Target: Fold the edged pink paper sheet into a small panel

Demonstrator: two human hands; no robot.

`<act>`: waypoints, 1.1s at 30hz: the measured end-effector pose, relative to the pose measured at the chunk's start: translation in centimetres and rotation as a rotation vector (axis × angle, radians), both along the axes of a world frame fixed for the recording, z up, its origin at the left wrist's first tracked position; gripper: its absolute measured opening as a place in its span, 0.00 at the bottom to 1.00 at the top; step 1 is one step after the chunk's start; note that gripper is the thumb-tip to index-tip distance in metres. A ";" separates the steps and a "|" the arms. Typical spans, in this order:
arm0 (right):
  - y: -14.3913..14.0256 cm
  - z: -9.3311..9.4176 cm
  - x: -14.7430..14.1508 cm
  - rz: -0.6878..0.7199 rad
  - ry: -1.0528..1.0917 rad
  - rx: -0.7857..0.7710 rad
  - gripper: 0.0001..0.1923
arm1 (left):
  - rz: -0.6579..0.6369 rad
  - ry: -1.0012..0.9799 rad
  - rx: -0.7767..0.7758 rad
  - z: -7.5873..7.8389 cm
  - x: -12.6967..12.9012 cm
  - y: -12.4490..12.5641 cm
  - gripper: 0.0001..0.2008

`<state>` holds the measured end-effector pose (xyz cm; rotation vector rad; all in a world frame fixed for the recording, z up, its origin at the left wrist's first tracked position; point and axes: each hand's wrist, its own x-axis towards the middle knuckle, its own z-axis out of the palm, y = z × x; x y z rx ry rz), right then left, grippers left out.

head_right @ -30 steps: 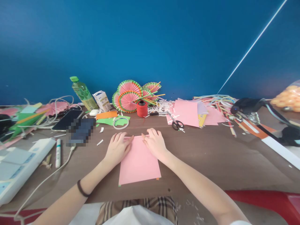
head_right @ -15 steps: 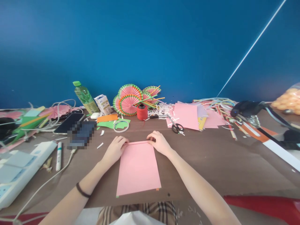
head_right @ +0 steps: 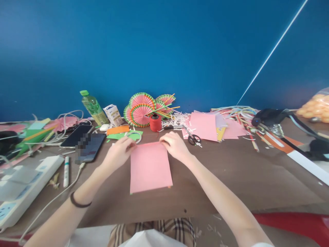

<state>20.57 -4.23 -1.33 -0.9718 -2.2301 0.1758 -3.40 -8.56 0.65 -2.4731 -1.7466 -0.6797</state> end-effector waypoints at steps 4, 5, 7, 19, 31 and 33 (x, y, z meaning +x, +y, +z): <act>-0.6 3.5 0.2 -0.110 0.153 0.473 0.10 | 0.090 -0.001 0.365 4.0 0.7 -1.2 0.10; -1.0 3.9 0.3 -0.118 0.180 0.545 0.11 | 0.081 -0.024 0.434 4.4 0.8 -1.6 0.10; -1.9 3.9 0.6 -0.103 0.198 0.628 0.11 | 0.047 -0.041 0.514 4.1 0.6 -2.6 0.10; -3.7 -5.7 1.3 0.155 -0.103 -0.075 0.10 | -0.073 0.081 -0.100 -6.6 -1.0 -3.8 0.10; -2.7 -5.3 0.6 0.019 0.129 -0.544 0.07 | -0.031 -0.253 -0.528 -4.9 -1.7 -1.3 0.09; -2.6 -5.0 0.5 0.015 0.091 -0.559 0.08 | -0.036 -0.239 -0.559 -4.8 -1.8 -1.0 0.09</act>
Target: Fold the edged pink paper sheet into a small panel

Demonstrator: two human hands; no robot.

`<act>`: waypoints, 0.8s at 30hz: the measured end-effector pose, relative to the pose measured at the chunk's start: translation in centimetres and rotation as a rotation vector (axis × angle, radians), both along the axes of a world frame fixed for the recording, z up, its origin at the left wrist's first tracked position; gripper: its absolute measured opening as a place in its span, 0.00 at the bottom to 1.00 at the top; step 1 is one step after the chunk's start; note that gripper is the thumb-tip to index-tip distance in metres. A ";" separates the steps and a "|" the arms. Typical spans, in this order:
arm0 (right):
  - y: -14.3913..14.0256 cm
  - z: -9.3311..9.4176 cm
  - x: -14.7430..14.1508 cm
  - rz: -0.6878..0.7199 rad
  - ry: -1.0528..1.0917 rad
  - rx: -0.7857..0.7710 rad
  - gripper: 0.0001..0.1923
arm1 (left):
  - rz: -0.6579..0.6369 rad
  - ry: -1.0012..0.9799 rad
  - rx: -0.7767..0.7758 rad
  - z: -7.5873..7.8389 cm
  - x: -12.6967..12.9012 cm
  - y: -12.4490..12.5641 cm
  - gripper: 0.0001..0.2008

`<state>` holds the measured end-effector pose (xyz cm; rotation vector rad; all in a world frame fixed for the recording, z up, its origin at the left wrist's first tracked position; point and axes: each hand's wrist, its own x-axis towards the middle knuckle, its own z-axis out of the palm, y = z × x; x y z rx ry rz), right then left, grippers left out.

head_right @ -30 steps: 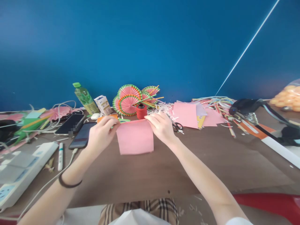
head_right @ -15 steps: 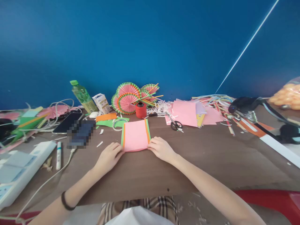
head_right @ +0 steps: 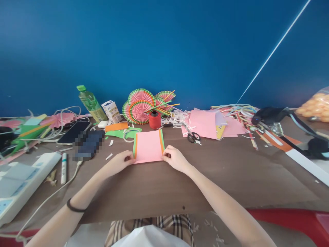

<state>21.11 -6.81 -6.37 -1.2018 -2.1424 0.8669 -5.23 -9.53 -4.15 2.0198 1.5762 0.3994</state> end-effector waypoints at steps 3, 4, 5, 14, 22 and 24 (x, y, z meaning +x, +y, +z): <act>0.3 0.4 -0.1 0.020 -0.070 -0.006 0.08 | -0.004 0.029 -0.003 0.1 0.1 0.2 0.08; 0.5 0.5 -0.2 0.028 -0.091 -0.004 0.08 | -0.004 0.040 0.000 0.1 0.1 0.3 0.08; 0.6 0.7 -0.2 0.036 -0.111 -0.004 0.08 | -0.005 0.052 -0.002 0.2 0.2 0.3 0.08; 1.0 0.6 -0.3 0.067 -0.167 -0.018 0.08 | -0.040 0.141 0.031 0.2 0.7 0.3 0.07; 0.2 0.3 -0.3 0.169 -0.103 0.142 0.04 | -0.170 0.307 0.361 -0.8 1.4 -1.5 0.08; 0.1 0.2 -0.1 0.204 -0.119 0.208 0.06 | -0.235 0.332 0.396 -0.8 1.4 -1.8 0.11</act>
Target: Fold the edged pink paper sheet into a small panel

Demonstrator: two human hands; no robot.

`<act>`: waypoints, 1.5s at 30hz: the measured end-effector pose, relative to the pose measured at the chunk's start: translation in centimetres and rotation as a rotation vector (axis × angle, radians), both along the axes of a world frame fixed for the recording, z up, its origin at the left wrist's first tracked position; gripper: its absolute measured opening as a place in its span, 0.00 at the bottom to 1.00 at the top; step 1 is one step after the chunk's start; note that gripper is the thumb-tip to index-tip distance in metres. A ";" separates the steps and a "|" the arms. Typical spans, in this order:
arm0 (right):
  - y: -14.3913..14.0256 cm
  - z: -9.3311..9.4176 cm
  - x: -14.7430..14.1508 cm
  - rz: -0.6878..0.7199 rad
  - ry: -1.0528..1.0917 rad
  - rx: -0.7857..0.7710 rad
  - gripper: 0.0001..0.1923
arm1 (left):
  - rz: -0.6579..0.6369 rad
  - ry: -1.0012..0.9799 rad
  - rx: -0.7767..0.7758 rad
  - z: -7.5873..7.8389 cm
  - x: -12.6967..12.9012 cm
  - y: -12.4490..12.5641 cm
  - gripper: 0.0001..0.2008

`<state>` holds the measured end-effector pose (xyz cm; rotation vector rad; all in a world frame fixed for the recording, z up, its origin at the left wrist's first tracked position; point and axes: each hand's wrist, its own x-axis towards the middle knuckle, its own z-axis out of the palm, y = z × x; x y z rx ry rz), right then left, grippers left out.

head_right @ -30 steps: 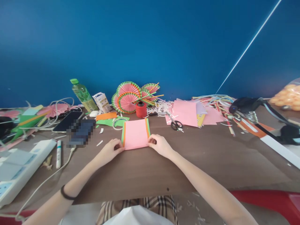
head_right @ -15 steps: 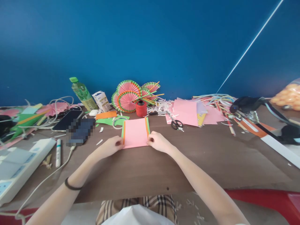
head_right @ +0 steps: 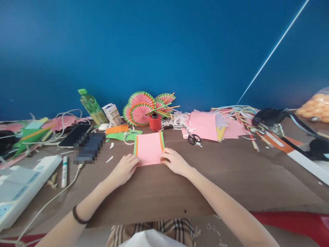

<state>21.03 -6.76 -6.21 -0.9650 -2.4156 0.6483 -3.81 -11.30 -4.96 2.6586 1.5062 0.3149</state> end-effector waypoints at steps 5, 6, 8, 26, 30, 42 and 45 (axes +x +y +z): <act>0.1 -0.3 0.9 0.046 -0.060 0.119 0.06 | -0.071 -0.001 0.074 -0.3 -1.1 0.0 0.07; 0.2 -0.3 1.0 0.052 -0.072 0.125 0.06 | -0.075 0.018 0.108 -0.4 -1.3 0.1 0.08; 0.5 -0.2 1.0 0.062 -0.120 0.152 0.07 | -0.088 0.100 0.188 -0.5 -1.6 0.5 0.11; 5.8 10.0 -0.3 -0.183 0.481 -0.118 0.07 | 0.283 -0.735 -0.047 10.3 -1.1 6.8 0.12; 7.1 5.3 -1.1 -0.158 0.189 -0.123 0.05 | 0.206 -0.511 -0.171 5.4 -2.1 7.7 0.08; 6.4 0.9 -1.6 -0.001 -0.315 0.257 0.06 | 0.063 -0.044 -0.009 0.4 -2.9 6.6 0.07; 6.4 0.8 -1.4 0.045 -0.345 0.308 0.07 | 0.025 0.003 -0.002 0.4 -3.0 6.7 0.08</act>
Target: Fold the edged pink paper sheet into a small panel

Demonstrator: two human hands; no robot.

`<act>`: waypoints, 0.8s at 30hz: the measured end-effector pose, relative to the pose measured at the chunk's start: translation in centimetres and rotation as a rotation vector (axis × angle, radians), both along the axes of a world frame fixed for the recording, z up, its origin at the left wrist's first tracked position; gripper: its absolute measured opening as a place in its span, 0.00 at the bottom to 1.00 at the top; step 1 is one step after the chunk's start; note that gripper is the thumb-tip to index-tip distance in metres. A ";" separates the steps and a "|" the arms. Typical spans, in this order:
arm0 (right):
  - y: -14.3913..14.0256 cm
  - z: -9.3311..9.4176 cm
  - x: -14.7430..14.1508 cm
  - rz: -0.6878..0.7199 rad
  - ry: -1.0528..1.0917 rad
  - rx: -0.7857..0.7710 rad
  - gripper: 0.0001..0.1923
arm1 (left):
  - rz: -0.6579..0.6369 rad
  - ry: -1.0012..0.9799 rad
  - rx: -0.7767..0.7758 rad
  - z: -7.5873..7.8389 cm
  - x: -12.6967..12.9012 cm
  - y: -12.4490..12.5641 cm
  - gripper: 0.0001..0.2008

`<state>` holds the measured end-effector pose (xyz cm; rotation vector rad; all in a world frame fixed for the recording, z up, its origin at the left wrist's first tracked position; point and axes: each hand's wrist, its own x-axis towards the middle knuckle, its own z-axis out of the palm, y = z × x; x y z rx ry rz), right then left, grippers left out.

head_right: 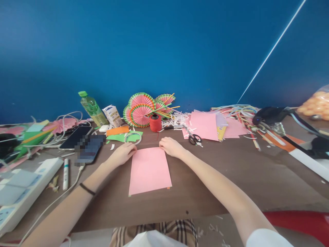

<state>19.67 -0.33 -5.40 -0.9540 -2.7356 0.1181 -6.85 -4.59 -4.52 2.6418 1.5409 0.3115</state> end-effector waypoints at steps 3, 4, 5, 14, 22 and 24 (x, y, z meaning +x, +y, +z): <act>-0.1 -0.1 0.2 0.029 -0.038 0.053 0.09 | -0.068 0.067 0.043 0.1 -0.1 -0.1 0.09; -0.1 -0.1 0.2 0.033 -0.051 0.074 0.09 | -0.085 0.094 0.065 0.1 -0.1 -0.2 0.10; -0.2 -0.2 0.2 0.035 -0.066 0.099 0.10 | -0.097 0.121 0.088 0.1 -0.1 -0.3 0.11; -1.7 -0.4 -0.1 -0.012 -0.207 0.261 0.11 | -0.120 0.279 0.259 0.1 0.4 -1.2 0.10; -3.4 0.2 -0.8 -0.100 -0.264 0.240 0.12 | -0.129 0.328 0.268 0.2 0.8 -2.4 0.12; -4.1 0.1 -0.9 -0.119 -0.274 0.230 0.12 | -0.104 0.333 0.258 0.0 1.0 -3.0 0.13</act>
